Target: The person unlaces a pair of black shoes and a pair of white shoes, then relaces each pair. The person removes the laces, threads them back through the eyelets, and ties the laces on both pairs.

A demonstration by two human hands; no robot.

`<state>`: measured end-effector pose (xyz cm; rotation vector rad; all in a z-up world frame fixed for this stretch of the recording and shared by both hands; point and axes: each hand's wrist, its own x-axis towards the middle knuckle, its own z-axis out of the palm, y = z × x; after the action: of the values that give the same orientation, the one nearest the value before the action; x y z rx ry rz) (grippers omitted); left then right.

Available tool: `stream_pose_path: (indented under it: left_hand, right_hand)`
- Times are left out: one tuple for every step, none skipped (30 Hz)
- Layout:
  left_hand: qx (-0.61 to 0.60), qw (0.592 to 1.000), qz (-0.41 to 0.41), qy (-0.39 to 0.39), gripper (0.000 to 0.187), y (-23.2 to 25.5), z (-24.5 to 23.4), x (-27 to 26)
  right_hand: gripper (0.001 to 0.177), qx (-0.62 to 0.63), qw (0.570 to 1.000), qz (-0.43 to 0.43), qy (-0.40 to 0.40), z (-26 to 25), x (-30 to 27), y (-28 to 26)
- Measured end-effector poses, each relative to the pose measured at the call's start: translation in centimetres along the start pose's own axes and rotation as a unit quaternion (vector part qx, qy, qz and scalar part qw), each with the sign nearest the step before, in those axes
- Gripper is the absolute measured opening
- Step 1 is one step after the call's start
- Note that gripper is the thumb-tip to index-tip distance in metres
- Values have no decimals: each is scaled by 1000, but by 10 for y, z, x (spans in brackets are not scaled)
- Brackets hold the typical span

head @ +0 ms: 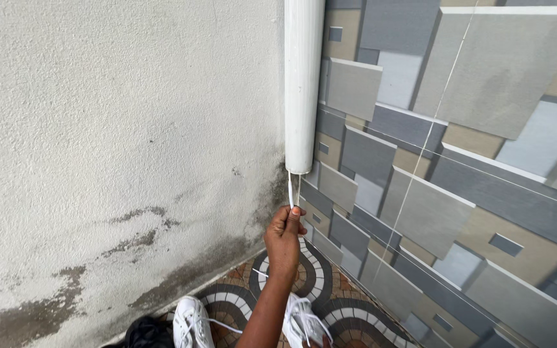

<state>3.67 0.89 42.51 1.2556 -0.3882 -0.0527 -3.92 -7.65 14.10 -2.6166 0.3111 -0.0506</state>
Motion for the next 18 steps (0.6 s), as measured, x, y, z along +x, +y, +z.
stream_pose_path:
  left_hand:
    - [2, 1000, -3, 2, 26, 2, 2, 2]
    - [3, 1000, -6, 4, 27, 5, 4, 4]
    - [4, 1000, -13, 7, 27, 8, 5, 4]
    - [-1, 1000, -25, 11, 27, 11, 6, 5]
    - [-8, 999, -37, 16, 27, 15, 9, 8]
    - [-15, 998, -50, 21, 27, 19, 11, 11]
    - [-45, 998, -25, 26, 26, 24, 13, 15]
    - [-76, 997, -1, 31, 25, 30, 14, 20]
    - [-107, 993, 25, 36, 25, 34, 16, 24]
    - [-94, 994, 41, 27, 25, 38, 17, 26]
    - [-80, 995, 59, 19, 25, 42, 18, 27]
    - [-66, 995, 76, 10, 25, 44, 18, 27]
    - [-37, 997, 66, -2, 25, 46, 16, 26]
    - [-8, 998, 56, -14, 26, 46, 15, 25]
    - [19, 999, 41, -27, 26, 44, 13, 20]
    - [34, 999, 26, -32, 25, 41, 9, 16]
    - [48, 998, 10, -39, 25, 38, 3, 12]
    - [63, 997, -7, -45, 24, 36, -2, 11]
  right_hand:
    - [29, 2, 1000, 5, -2, -3, 5, -1]
    - [28, 4, 1000, 7, -2, -4, 9, -3]
    - [27, 7, 1000, 14, -7, -5, 8, -3]
    - [26, 9, 1000, 17, -11, -4, 6, -5]
    - [25, 10, 1000, 23, -14, -4, 2, -3]
    - [23, 10, 999, 27, -19, -4, -3, -2]
    - [22, 15, 999, 30, -20, -4, -4, -2]
    - [21, 18, 999, 32, -23, -5, -5, -3]
    - [20, 21, 999, 34, -23, -8, -3, -2]
    - [19, 26, 999, 34, -22, -13, 1, 0]
    - [18, 30, 999, 34, -22, -18, 7, 1]
    - [17, 34, 999, 32, -20, -21, 12, 1]
    - [17, 42, 998, 31, -18, -22, 16, -1]
    - [16, 55, 998, 29, -14, -21, 20, -3]
    - [15, 67, 997, 29, -12, -18, 18, -2]
    - [15, 83, 996, 30, -10, -15, 16, -1]
    - [15, 109, 993, 34, -3, -11, 10, 0]
    - [14, 134, 990, 39, 5, -12, 8, 1]
